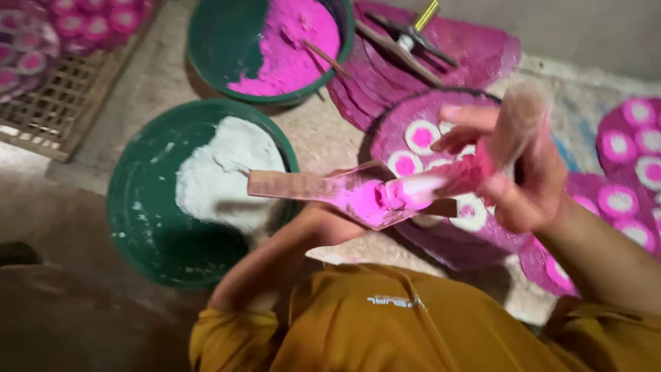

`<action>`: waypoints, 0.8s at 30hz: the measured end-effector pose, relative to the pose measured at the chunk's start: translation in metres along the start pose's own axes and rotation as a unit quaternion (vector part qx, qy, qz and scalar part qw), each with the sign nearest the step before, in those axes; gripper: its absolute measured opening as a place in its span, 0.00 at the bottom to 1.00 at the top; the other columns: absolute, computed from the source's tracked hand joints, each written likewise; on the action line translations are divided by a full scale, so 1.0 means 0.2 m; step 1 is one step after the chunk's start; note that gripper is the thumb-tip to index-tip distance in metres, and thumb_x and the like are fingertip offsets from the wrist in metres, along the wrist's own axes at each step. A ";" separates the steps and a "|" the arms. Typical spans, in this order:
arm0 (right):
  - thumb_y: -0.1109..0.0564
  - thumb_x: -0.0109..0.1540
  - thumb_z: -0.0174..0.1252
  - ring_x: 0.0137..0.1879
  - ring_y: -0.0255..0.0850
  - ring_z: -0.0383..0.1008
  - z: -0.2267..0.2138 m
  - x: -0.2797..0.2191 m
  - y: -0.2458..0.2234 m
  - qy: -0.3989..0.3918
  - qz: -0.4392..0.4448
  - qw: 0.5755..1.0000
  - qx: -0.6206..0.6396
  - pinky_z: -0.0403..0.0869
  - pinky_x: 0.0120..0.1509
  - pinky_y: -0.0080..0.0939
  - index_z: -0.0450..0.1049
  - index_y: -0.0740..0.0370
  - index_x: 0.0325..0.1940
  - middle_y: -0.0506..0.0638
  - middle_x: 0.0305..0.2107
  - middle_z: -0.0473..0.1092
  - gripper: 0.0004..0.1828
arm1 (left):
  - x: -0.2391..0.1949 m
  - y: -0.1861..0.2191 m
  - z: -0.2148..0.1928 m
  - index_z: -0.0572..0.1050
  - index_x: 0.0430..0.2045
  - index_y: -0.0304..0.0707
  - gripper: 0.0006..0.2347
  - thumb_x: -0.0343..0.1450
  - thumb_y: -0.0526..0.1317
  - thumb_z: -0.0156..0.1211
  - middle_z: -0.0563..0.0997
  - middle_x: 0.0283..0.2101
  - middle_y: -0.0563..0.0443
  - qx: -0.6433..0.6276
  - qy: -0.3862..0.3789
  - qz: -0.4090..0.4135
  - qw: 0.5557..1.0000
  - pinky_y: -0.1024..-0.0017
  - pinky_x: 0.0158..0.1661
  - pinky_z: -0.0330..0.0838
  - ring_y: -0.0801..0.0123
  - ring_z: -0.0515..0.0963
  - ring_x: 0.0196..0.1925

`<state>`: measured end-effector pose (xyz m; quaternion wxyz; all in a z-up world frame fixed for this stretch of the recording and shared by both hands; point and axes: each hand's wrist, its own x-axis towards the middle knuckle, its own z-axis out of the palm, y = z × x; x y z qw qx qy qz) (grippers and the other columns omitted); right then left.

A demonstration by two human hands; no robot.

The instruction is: The person uses a handheld plunger tool to press white paste into circular molds on a pink glittery mat, then scoops pink paste into the center of each white ring. The finished two-toned circles are arranged on the mat and transferred to a nearby tray.

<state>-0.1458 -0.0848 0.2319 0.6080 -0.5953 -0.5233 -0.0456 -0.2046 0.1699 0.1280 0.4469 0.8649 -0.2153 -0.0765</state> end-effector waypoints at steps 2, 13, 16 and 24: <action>0.52 0.73 0.53 0.54 0.55 0.79 0.01 -0.14 -0.06 -0.055 -0.097 0.981 -0.159 0.83 0.54 0.52 0.61 0.58 0.63 0.72 0.62 0.65 0.17 | 0.02 0.07 0.00 0.75 0.48 0.39 0.17 0.67 0.41 0.71 0.81 0.40 0.48 -0.328 -0.087 -0.055 0.939 0.67 0.42 0.73 0.66 0.80 0.41; 0.51 0.71 0.56 0.71 0.61 0.71 0.12 -0.51 -0.08 -0.030 0.049 0.965 -0.257 0.73 0.71 0.53 0.60 0.58 0.73 0.65 0.68 0.64 0.27 | 0.17 0.22 0.28 0.74 0.46 0.38 0.17 0.65 0.37 0.71 0.78 0.43 0.45 -0.184 -0.117 0.075 0.973 0.68 0.45 0.72 0.64 0.78 0.45; 0.51 0.66 0.63 0.68 0.58 0.72 -0.02 -0.61 -0.03 -0.103 0.310 0.945 -0.003 0.72 0.70 0.54 0.63 0.65 0.71 0.67 0.63 0.68 0.33 | 0.24 0.22 0.22 0.70 0.50 0.36 0.23 0.62 0.37 0.73 0.73 0.49 0.40 -0.151 -0.128 0.017 0.980 0.66 0.51 0.69 0.60 0.74 0.51; 0.51 0.62 0.66 0.61 0.45 0.69 -0.04 -1.06 0.07 -0.038 0.443 0.881 0.163 0.70 0.66 0.46 0.60 0.65 0.68 0.55 0.54 0.67 0.35 | 0.18 -0.08 0.46 0.54 0.66 0.30 0.44 0.55 0.32 0.75 0.53 0.69 0.23 -0.037 0.221 -0.047 0.973 0.58 0.69 0.56 0.47 0.56 0.72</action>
